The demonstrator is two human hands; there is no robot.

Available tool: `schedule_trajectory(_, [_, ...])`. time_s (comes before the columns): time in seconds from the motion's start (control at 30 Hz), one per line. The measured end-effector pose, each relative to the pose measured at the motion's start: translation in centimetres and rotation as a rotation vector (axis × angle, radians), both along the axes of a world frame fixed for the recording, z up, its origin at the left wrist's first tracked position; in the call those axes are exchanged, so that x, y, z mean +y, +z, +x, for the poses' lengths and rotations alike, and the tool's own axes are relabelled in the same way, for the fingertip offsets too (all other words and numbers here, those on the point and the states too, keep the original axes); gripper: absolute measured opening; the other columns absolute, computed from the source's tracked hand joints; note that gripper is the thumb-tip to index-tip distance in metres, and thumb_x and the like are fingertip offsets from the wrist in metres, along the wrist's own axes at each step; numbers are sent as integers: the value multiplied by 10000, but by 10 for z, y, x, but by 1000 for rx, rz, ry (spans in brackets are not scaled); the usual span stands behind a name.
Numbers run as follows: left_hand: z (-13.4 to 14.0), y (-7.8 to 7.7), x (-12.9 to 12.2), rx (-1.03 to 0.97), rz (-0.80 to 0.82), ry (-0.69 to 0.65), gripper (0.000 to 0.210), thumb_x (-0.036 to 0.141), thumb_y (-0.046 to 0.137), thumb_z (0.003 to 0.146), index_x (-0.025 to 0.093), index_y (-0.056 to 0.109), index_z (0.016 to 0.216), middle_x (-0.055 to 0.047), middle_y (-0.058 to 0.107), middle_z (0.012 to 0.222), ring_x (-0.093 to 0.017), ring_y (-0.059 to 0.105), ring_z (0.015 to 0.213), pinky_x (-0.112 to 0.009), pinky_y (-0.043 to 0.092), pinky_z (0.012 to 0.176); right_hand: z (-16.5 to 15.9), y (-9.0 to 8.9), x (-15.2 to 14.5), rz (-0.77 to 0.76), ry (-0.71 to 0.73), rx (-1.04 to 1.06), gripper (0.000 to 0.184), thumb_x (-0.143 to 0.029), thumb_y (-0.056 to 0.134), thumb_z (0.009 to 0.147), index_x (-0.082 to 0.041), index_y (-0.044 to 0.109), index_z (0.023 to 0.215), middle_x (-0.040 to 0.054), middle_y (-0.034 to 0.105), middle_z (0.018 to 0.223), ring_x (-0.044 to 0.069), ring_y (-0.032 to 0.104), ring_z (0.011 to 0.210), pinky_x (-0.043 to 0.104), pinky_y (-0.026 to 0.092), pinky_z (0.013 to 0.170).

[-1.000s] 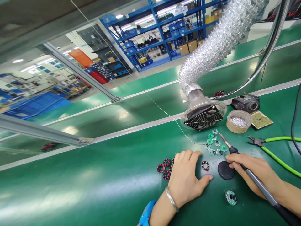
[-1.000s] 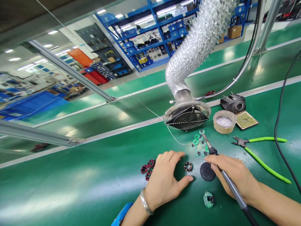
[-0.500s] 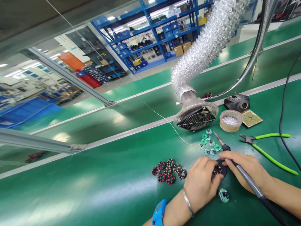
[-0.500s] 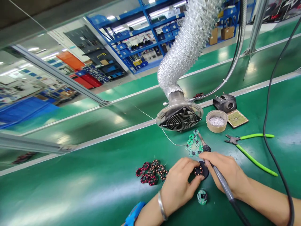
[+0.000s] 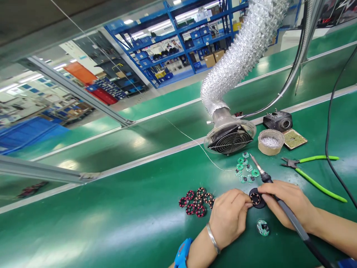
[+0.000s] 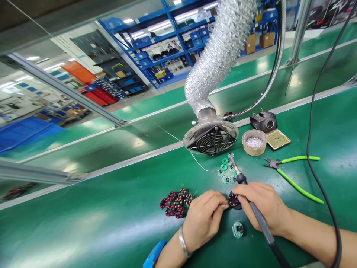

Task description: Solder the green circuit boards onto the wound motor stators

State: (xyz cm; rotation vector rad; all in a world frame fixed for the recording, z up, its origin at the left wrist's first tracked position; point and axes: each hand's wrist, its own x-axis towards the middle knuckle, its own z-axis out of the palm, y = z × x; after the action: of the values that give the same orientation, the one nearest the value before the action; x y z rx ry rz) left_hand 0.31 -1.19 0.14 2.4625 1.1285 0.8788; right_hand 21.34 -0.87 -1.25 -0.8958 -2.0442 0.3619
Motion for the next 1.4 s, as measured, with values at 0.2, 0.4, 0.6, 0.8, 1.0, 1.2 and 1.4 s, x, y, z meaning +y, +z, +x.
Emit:
schedule_trajectory(0.2, [-10,5,1,-83,-177,157,175,108,449,885,191,521,749,-19,596,713,-141,567,656,-239,454,602,-8,-2,-3,25,104,-97,275,-70,478,870,-199,530,1108,34,580,778,179,483,689,295,427,603])
schedule_trajectory(0.4, [1,-2,-7,-7,-265,107,48,185,575,793,184,591,839,-44,631,787,-192,588,724,-294,464,640,-15,-2,-1,77,77,-159,258,-85,459,897,-216,546,1102,22,545,742,185,480,698,291,427,618])
schedule_trajectory(0.6, [15,1,-8,2,-449,228,70,243,631,784,196,634,732,6,577,642,-152,534,578,-265,395,559,-9,4,2,-51,124,-108,349,-72,481,807,-208,505,1128,62,641,938,190,554,762,319,499,687])
schedule_trajectory(0.8, [16,7,-9,-204,-869,185,143,186,553,749,179,537,607,44,459,547,-94,398,488,-208,308,476,-6,-1,3,-67,151,-131,363,-72,477,797,-199,486,1138,71,646,947,195,574,769,341,477,712])
schedule_trajectory(1.0, [15,10,4,-230,-964,267,210,324,598,749,179,518,620,62,433,493,-83,366,457,-186,259,427,-6,1,5,-97,181,-108,379,-49,463,787,-194,475,1137,45,639,910,172,559,729,316,441,685])
schedule_trajectory(1.2, [13,7,14,-305,-1155,319,171,294,549,730,192,479,612,85,417,409,-63,343,341,-165,247,363,-6,2,6,-130,188,-80,367,-42,472,798,-191,485,1133,33,636,888,164,583,758,306,431,701])
schedule_trajectory(1.4, [5,9,5,-192,-1021,337,122,290,601,694,172,573,683,54,505,494,-80,410,398,-185,316,404,-5,1,7,-141,189,-70,342,-66,482,820,-195,486,1137,33,651,899,168,603,772,307,428,711])
